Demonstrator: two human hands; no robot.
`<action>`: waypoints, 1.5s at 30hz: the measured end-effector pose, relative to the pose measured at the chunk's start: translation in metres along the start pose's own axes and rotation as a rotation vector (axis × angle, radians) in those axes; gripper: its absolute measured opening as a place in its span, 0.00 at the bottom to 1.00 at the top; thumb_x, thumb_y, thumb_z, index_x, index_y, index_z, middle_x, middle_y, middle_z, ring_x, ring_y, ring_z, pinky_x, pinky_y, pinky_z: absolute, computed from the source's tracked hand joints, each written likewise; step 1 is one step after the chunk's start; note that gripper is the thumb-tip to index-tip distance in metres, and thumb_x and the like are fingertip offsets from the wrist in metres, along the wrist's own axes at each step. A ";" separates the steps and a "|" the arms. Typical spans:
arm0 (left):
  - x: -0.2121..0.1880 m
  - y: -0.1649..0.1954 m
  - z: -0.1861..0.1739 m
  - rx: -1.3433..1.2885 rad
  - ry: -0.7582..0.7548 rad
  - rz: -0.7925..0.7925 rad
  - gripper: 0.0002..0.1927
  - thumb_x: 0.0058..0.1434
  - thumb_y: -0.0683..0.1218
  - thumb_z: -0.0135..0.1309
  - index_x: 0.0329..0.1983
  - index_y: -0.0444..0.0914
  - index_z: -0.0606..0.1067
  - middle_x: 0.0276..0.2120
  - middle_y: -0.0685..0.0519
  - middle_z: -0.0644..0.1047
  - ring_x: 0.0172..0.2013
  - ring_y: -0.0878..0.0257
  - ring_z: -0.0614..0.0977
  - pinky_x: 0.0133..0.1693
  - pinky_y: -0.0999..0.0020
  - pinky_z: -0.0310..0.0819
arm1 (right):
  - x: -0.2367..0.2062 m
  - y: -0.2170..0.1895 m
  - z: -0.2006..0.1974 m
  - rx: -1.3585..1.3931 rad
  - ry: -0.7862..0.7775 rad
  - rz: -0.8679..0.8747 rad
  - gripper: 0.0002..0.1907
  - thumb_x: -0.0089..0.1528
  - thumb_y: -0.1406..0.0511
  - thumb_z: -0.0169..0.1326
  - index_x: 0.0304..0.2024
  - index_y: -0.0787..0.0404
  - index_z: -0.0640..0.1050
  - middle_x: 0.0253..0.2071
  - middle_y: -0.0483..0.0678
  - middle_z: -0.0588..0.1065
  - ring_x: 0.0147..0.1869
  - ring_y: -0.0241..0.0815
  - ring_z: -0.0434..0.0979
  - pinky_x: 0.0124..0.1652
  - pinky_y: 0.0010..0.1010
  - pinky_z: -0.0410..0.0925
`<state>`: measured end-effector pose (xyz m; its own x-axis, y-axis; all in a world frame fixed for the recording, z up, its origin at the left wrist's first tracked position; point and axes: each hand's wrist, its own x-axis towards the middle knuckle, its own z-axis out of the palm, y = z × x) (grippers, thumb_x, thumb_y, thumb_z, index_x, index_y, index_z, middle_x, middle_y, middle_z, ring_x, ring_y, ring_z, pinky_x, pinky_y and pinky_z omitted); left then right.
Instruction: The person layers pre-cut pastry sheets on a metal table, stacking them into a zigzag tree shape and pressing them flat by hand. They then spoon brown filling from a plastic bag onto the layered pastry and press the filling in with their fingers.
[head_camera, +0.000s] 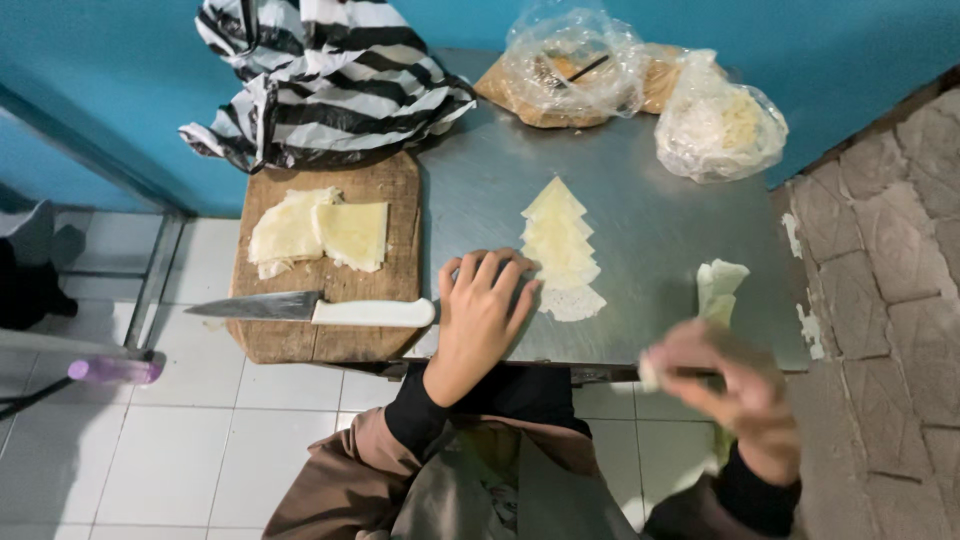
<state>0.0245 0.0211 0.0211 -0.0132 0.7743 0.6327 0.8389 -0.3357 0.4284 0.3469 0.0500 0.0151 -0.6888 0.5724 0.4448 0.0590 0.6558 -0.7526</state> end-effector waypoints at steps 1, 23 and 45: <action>0.000 0.001 -0.001 -0.005 -0.003 0.000 0.10 0.66 0.47 0.58 0.48 0.41 0.77 0.47 0.54 0.76 0.49 0.54 0.76 0.54 0.55 0.61 | -0.024 0.010 0.004 0.138 0.004 -0.078 0.08 0.65 0.68 0.59 0.47 0.60 0.81 0.45 0.46 0.82 0.46 0.34 0.84 0.46 0.28 0.75; 0.000 0.001 -0.003 -0.101 -0.045 -0.038 0.08 0.66 0.47 0.58 0.46 0.41 0.78 0.47 0.56 0.78 0.49 0.56 0.77 0.56 0.57 0.61 | -0.002 0.143 0.147 -0.745 0.571 0.777 0.15 0.60 0.65 0.59 0.47 0.67 0.82 0.43 0.58 0.82 0.48 0.55 0.82 0.51 0.40 0.72; 0.001 0.002 -0.005 -0.078 -0.043 -0.046 0.08 0.65 0.45 0.58 0.46 0.41 0.78 0.45 0.56 0.79 0.48 0.56 0.77 0.55 0.58 0.62 | -0.099 0.073 0.061 -0.031 -0.398 0.880 0.16 0.66 0.56 0.54 0.51 0.56 0.81 0.35 0.44 0.82 0.35 0.34 0.82 0.36 0.28 0.75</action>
<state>0.0235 0.0186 0.0253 -0.0261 0.8115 0.5838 0.7930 -0.3388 0.5063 0.3747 0.0109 -0.1132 -0.5828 0.6603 -0.4736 0.6860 0.0873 -0.7224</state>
